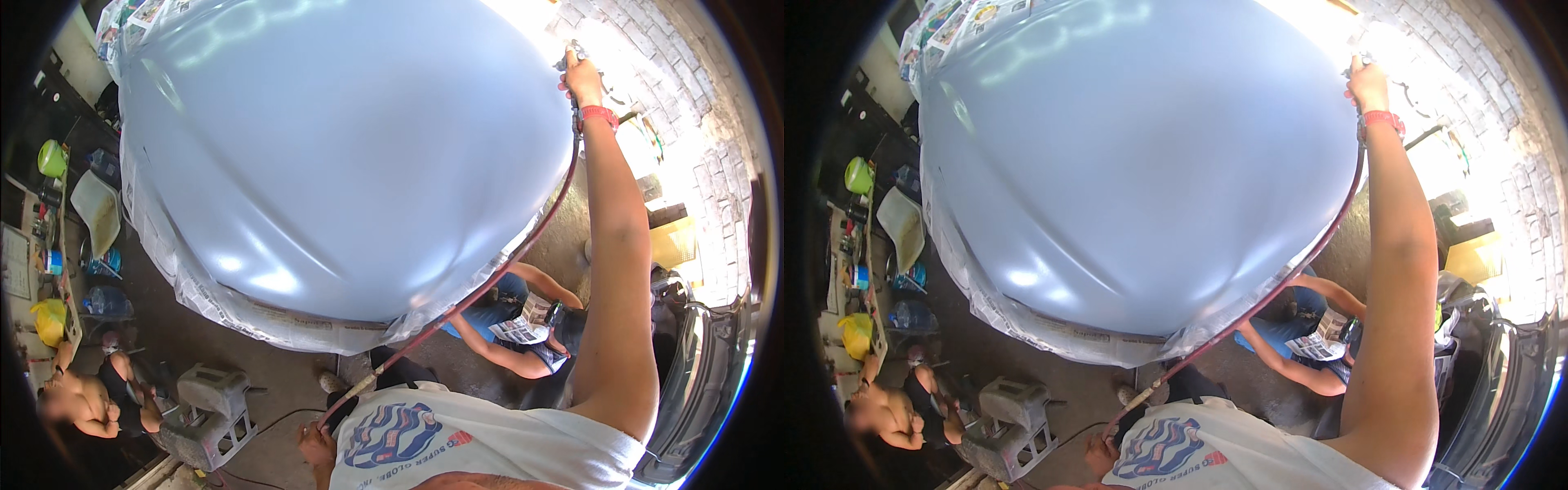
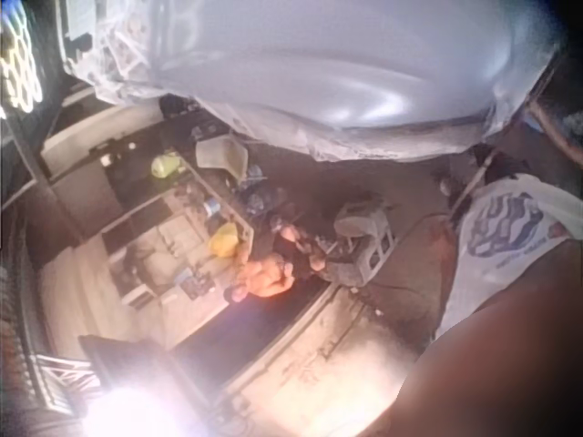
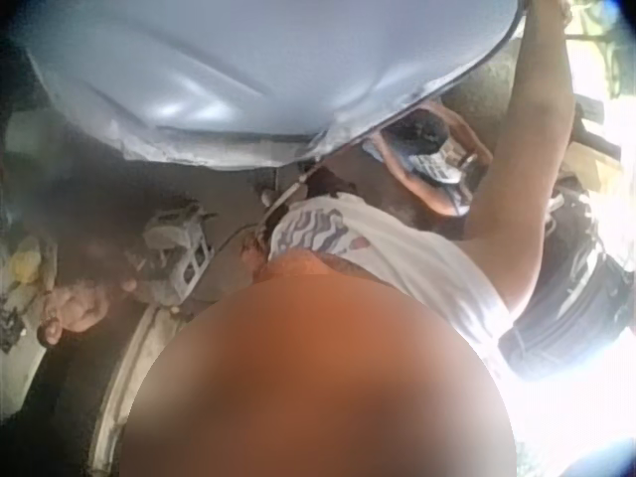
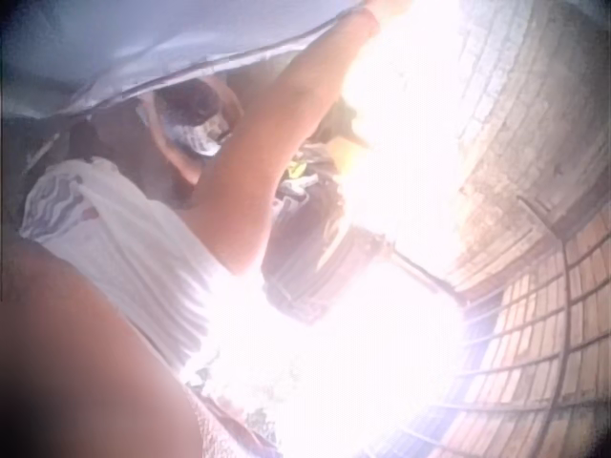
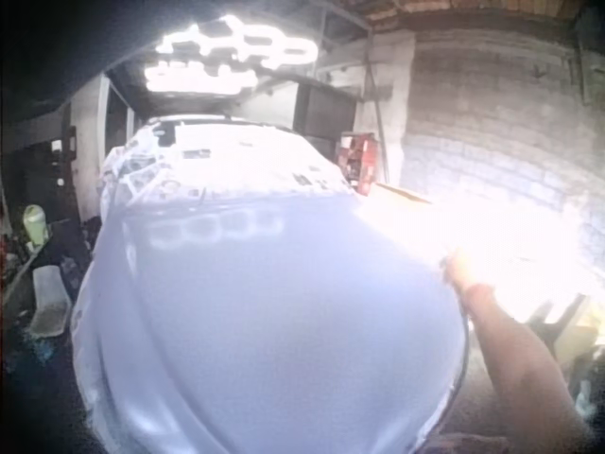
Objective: The person uses a spray gun to apply paint to a car part that is masked with newspaper. They move around the part to cover different areas and occasionally adjust the spray gun.
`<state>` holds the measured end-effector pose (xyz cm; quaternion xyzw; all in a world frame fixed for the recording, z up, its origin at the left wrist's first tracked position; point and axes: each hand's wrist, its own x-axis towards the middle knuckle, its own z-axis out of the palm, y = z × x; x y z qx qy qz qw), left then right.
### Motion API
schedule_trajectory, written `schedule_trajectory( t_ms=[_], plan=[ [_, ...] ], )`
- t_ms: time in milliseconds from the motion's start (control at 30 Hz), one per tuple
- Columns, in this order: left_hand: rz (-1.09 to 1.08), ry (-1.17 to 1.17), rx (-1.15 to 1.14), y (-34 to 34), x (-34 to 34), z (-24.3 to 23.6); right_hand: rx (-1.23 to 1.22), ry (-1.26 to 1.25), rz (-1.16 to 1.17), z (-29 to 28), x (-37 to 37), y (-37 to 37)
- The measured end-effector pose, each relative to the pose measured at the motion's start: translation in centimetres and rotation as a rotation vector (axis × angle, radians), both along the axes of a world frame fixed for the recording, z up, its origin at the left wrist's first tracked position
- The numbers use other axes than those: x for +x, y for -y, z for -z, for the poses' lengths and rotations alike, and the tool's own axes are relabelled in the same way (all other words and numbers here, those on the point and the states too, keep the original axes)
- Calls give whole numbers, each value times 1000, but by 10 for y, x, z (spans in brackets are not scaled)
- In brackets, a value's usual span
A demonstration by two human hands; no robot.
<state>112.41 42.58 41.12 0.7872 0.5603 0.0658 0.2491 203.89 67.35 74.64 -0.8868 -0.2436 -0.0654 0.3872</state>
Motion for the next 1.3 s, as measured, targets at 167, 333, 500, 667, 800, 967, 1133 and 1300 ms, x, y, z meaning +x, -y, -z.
schedule_trajectory(
  t_ms=[167, 333, 500, 667, 800, 967, 1133, 1300],
  plan=[
    [-163, -99, -1, 22, -49, 20, -34, -58, -241, 4, -110, 6],
    [-401, -37, -104, 55, -135, 52, 26, -136, -481, -4, -281, 13],
    [-491, 11, -84, 86, -226, 63, -41, -169, -625, -20, -435, 12],
    [-680, 70, -114, 109, -287, 74, -47, -155, -747, -28, -549, 8],
    [-786, -83, -214, 122, -322, 84, -73, -129, -814, -26, -613, 10],
    [-717, -108, -132, 129, -336, 95, -60, -258, -925, -21, -651, 26],
    [-789, 31, -190, 118, -323, 107, -26, -335, -809, -16, -609, 55],
    [-654, 79, -182, 97, -287, 97, -21, -223, -587, -12, -509, 77]
  ],
)
